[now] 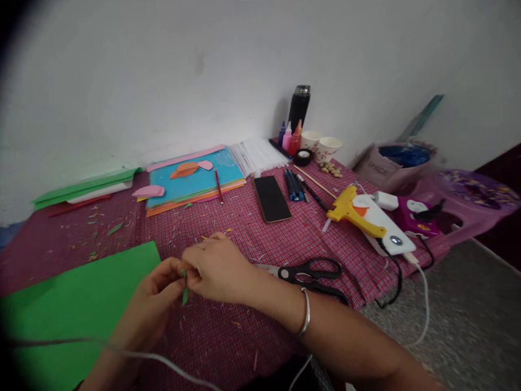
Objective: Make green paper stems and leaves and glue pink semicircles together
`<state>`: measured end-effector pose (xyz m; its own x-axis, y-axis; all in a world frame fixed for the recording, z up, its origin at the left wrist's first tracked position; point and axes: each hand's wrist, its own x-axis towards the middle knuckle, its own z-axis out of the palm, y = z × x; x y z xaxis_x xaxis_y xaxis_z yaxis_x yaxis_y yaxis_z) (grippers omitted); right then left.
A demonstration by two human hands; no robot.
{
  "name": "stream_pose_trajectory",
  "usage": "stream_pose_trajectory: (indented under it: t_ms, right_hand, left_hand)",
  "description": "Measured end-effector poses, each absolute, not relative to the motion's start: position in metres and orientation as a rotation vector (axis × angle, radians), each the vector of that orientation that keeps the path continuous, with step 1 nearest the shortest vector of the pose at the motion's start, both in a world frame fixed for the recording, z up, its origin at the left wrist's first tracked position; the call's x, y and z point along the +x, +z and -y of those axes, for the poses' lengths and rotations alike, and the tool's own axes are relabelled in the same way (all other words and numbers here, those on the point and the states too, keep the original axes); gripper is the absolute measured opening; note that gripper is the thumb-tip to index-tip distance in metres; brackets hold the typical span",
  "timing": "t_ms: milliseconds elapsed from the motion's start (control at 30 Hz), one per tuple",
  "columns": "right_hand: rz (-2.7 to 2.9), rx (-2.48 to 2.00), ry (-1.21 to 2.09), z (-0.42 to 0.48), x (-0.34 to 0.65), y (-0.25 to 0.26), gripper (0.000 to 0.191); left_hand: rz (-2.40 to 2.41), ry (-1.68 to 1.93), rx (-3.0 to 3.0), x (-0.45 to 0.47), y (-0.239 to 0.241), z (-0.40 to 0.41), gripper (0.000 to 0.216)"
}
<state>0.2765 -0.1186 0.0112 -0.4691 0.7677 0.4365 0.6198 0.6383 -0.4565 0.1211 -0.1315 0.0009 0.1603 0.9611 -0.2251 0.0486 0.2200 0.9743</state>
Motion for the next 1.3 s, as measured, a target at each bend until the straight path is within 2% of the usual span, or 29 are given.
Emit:
stream_pose_trajectory:
  t_ms: [167, 400, 667, 867, 1300]
  right_hand:
    - [2.21, -1.145, 0.305, 0.119, 0.276, 0.01, 0.011]
    - [2.273, -1.182, 0.153, 0.12, 0.274, 0.008, 0.01]
    - [2.345, -1.048, -0.052, 0.123, 0.274, 0.004, 0.004]
    - [2.319, -1.063, -0.046, 0.124, 0.272, 0.001, 0.005]
    - [2.414, -1.057, 0.022, 0.126, 0.273, 0.006, 0.008]
  left_hand:
    - [-1.185, 0.921, 1.004, 0.123, 0.0, 0.133, 0.011]
    - [-1.278, 0.919, 1.253, 0.118, -0.004, 0.136, 0.007]
    - [-1.331, 0.916, 1.458, 0.119, 0.001, 0.133, 0.022]
    - [-1.358, 0.878, 1.661, 0.12, 0.004, 0.132, 0.015]
    - [-1.38, 0.844, 1.752, 0.119, 0.012, 0.132, 0.016]
